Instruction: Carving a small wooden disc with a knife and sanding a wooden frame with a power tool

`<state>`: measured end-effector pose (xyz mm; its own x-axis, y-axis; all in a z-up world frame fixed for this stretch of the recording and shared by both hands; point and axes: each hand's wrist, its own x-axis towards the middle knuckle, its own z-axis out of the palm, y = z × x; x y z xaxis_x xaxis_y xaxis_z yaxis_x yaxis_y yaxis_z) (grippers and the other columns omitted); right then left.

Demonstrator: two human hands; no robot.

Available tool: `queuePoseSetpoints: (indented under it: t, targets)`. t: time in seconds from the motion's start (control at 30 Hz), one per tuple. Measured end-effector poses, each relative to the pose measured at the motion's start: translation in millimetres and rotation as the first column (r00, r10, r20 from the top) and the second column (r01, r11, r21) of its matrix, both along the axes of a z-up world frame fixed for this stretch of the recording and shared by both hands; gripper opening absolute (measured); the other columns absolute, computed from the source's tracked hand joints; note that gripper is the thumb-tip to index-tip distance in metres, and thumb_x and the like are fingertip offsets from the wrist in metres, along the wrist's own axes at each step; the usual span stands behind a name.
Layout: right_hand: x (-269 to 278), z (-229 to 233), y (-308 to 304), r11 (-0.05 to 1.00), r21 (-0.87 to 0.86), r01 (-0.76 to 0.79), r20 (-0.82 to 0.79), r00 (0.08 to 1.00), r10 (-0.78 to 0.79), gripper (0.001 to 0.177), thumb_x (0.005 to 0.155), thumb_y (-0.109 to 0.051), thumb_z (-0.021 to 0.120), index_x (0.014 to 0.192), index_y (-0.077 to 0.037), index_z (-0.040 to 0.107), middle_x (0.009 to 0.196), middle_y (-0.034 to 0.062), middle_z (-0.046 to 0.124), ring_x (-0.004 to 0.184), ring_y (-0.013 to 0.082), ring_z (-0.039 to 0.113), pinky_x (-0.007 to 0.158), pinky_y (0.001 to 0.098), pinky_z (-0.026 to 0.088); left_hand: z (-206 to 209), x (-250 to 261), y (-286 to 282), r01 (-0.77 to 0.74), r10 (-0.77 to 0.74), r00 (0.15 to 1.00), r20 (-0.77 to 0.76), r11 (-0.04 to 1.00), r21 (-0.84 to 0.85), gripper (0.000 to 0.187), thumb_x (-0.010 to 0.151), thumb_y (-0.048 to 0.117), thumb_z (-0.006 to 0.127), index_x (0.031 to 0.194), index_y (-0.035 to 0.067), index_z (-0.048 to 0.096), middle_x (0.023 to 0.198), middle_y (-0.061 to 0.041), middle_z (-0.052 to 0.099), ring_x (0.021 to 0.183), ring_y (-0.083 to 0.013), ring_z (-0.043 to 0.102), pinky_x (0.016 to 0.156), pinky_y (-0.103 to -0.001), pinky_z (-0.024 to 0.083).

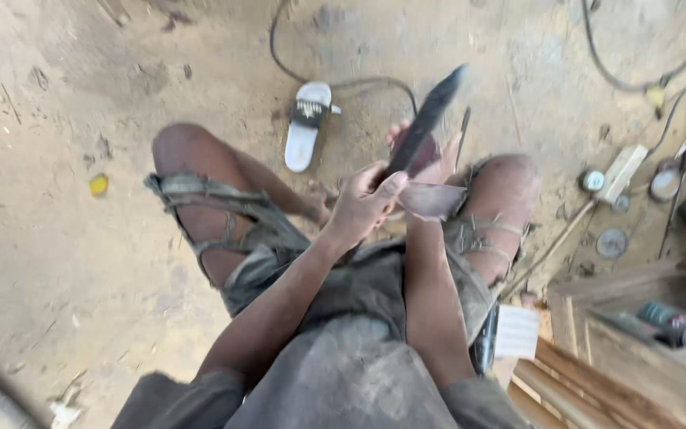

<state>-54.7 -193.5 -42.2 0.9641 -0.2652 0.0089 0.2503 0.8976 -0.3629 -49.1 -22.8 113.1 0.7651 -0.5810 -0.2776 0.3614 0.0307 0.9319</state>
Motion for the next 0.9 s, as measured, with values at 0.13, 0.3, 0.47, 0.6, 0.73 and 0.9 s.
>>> queuePoseSetpoints:
  t: [0.13,0.3,0.47,0.6,0.73,0.9]
  targets:
    - [-6,-37,-20,0.979,0.071,0.191,-0.41,0.9,-0.146,0.068,0.087,-0.065,0.055,0.109,-0.004,0.075,0.113,0.0225,0.074,0.104,0.0439,0.072,0.095,0.0574,0.058,-63,26,16,-0.23,0.248,0.964,-0.095,0.958,0.171,0.025,0.085,0.02,0.081,0.095,0.007,0.062,0.066,-0.008,0.062,0.041,-0.0085,0.047,0.036,-0.022,0.041]
    - [-15,-21,-27,0.968,0.003,0.25,-0.398,0.888,-0.229,0.046,0.094,-0.051,0.056,0.105,-0.01,0.074,0.109,0.0175,0.074,0.098,0.0414,0.073,0.09,0.0539,0.06,-85,36,21,-0.313,0.329,0.931,-0.158,0.942,0.121,0.023,0.097,0.025,0.071,0.097,0.007,0.058,0.086,-0.013,0.075,0.042,-0.0065,0.051,0.037,-0.021,0.042]
    - [-11,51,16,0.921,-0.385,-0.059,-0.64,0.736,-0.221,0.019,0.091,-0.022,0.062,0.089,-0.004,0.066,0.097,0.0184,0.072,0.076,0.0347,0.074,0.065,0.0424,0.064,-137,32,12,-0.171,0.182,0.983,-0.014,0.944,0.283,0.033,0.104,0.041,0.058,0.094,0.011,0.066,0.081,-0.012,0.075,0.046,-0.0157,0.06,0.039,-0.029,0.05]
    - [-26,78,18,0.733,-0.609,-0.302,-0.683,0.669,-0.292,0.027,0.095,-0.036,0.07,0.088,-0.009,0.072,0.082,0.0086,0.069,0.07,0.0249,0.074,0.059,0.0351,0.063,-113,19,1,-0.001,-0.001,1.0,0.005,0.951,0.309,0.038,0.109,0.042,0.051,0.091,0.012,0.065,0.068,-0.009,0.068,0.044,-0.0125,0.053,0.038,-0.023,0.044]
    - [-70,121,-22,0.492,-0.777,-0.394,-0.628,0.544,-0.557,0.03,0.091,-0.036,0.078,0.072,-0.014,0.074,0.057,0.0041,0.065,0.049,0.0142,0.062,0.045,0.026,0.047,-58,6,-36,0.173,-0.242,0.95,0.196,0.934,0.312,0.042,0.107,0.041,0.054,0.078,0.012,0.066,0.055,-0.005,0.064,0.05,-0.0165,0.062,0.051,-0.032,0.053]
    - [-173,264,-103,0.628,-0.769,-0.125,-0.637,0.243,-0.732,0.03,0.099,-0.033,0.072,0.079,-0.011,0.065,0.056,0.0056,0.059,0.039,0.0074,0.052,0.033,0.0185,0.04,7,-18,-92,0.32,-0.379,0.801,0.463,0.925,0.204,0.029,0.106,0.043,0.054,0.103,0.017,0.066,0.09,-0.018,0.069,0.091,-0.0392,0.07,0.08,-0.05,0.056]
